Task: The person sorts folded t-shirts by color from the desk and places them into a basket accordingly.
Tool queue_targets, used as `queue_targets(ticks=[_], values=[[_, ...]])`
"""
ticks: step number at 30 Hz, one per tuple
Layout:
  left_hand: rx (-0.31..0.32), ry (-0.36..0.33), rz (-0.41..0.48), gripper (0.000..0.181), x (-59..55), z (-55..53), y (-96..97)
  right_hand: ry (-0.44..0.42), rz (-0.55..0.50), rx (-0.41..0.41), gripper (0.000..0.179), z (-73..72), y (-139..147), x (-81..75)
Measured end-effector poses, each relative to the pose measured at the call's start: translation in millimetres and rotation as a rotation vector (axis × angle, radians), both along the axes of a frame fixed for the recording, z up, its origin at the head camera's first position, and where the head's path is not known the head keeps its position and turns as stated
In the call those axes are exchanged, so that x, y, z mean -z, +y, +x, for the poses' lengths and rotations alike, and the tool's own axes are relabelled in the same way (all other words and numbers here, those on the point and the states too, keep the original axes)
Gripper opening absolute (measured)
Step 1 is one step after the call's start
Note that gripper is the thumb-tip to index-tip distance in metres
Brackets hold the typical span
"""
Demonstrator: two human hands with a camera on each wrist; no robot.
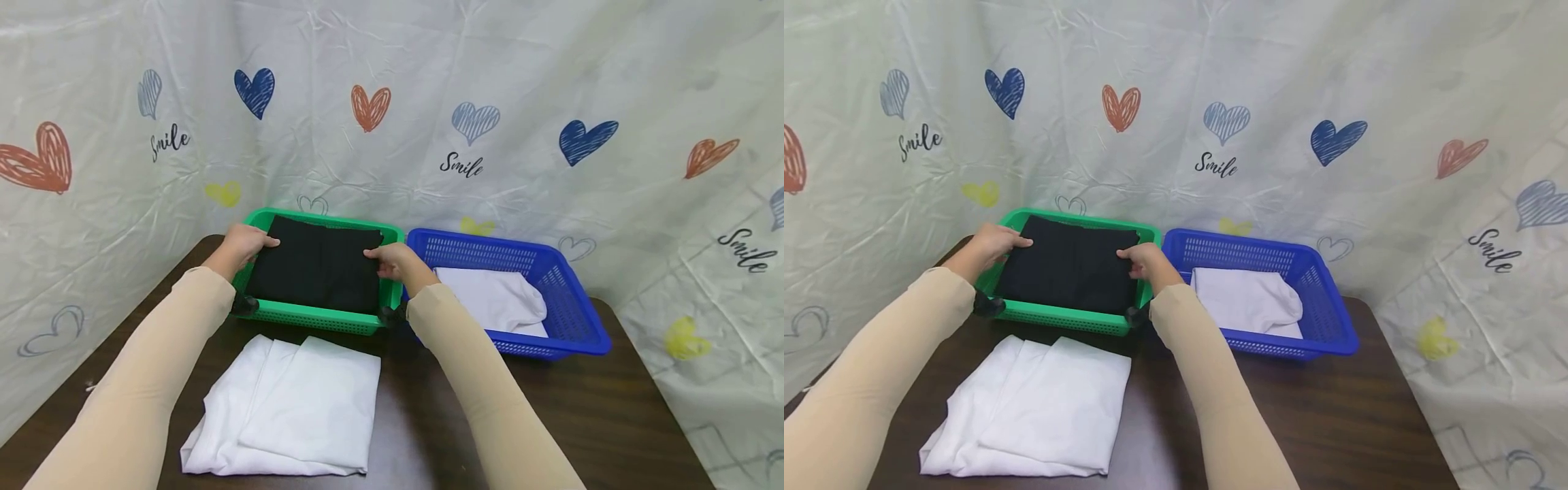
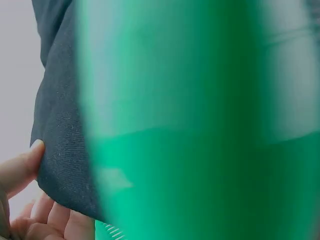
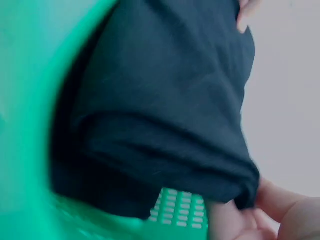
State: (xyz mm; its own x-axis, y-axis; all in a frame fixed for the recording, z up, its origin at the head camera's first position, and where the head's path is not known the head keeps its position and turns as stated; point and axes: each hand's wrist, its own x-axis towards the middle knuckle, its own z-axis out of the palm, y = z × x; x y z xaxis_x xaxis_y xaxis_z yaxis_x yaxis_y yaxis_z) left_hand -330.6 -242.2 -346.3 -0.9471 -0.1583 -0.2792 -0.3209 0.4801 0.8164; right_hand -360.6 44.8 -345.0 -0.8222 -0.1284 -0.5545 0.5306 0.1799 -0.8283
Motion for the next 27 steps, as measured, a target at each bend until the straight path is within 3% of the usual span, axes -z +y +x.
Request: queue_targets(ticks=[6,15,22,27], values=[[0.010,-0.011,0.005,0.056,6.8,2.1,5.9,0.011,0.068,-0.030,0.037,7.1,0,2.9],[0.025,-0.018,0.029,0.058,13.7,3.2,9.7,0.128,0.317,-0.117,0.043,0.1,-7,22.1],[0.026,-0.025,0.024,0.060,18.1,2.8,9.8,0.159,0.288,-0.159,0.058,17.2,-7,11.2],[0.053,-0.041,-0.033,0.061,19.7,2.5,8.1,0.173,0.301,-0.164,0.056,18.4,-7,11.7]])
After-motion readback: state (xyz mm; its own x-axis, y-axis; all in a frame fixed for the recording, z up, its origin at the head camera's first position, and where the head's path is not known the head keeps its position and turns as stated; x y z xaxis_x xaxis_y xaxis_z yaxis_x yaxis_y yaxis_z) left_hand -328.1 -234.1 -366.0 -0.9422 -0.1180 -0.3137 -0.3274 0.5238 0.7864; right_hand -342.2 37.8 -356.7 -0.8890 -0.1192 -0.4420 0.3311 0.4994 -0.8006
